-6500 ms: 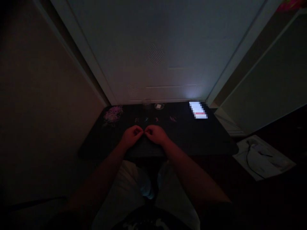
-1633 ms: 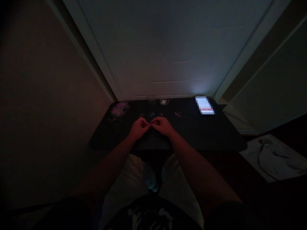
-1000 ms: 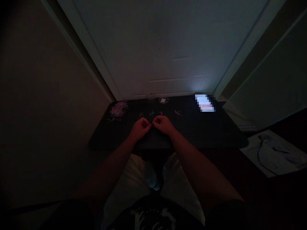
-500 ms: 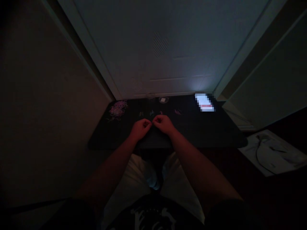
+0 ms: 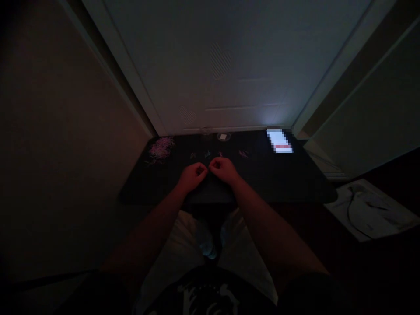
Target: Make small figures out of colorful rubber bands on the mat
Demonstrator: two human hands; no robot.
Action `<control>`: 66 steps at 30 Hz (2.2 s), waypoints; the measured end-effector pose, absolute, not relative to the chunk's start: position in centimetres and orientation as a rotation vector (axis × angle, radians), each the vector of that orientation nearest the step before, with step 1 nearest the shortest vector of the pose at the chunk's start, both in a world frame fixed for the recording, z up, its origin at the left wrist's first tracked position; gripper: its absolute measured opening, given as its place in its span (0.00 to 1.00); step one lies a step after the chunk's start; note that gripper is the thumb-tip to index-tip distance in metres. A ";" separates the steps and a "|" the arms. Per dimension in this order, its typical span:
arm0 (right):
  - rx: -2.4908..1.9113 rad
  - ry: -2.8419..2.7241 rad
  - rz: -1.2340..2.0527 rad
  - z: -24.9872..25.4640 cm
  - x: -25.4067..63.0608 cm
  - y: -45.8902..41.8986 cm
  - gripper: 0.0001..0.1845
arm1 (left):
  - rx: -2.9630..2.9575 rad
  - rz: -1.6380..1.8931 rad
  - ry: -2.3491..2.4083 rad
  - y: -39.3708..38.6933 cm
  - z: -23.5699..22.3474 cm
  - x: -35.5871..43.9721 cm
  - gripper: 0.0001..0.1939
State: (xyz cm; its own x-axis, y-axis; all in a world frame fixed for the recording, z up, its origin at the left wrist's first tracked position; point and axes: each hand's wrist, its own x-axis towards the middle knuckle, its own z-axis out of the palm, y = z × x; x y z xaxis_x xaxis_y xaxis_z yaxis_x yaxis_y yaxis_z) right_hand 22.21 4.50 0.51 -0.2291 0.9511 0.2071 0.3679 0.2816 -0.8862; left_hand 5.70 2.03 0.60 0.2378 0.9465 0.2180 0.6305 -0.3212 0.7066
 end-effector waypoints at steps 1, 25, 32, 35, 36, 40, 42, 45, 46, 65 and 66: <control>-1.199 -1.757 0.923 0.5 22.2 4.5 0.07 | 2.037 0.872 1.442 2.0 0.6 5.7 0.08; -1.206 -1.642 0.757 -0.1 22.3 4.9 0.04 | 2.026 0.824 1.375 2.0 0.8 5.5 0.08; -1.165 -1.776 0.785 -0.1 22.1 4.7 0.03 | 2.028 0.874 1.395 2.0 0.7 5.6 0.08; -1.195 -1.670 0.766 -0.2 22.2 4.8 0.04 | 2.030 0.882 1.375 2.1 0.5 5.5 0.08; -1.193 -1.681 0.771 -0.1 22.2 4.8 0.03 | 2.026 0.884 1.373 2.1 0.5 5.5 0.08; -1.158 -1.863 0.830 0.1 22.1 4.6 0.02 | 2.023 0.874 1.392 2.1 0.5 5.5 0.08; -1.171 -1.847 0.824 0.2 22.0 4.5 0.03 | 2.024 0.866 1.399 2.1 0.6 5.5 0.08; -1.202 -1.767 0.804 0.3 22.0 4.5 0.03 | 2.012 0.854 1.394 2.1 0.7 5.6 0.07; -1.204 -1.765 0.802 0.3 22.0 4.5 0.03 | 2.007 0.847 1.392 2.1 0.8 5.6 0.07; -1.114 -1.925 0.842 -0.1 22.1 4.4 0.03 | 1.936 0.946 1.466 1.9 0.9 5.8 0.07; -1.113 -1.935 0.840 -0.1 22.1 4.4 0.03 | 1.924 0.964 1.478 1.9 0.9 5.8 0.07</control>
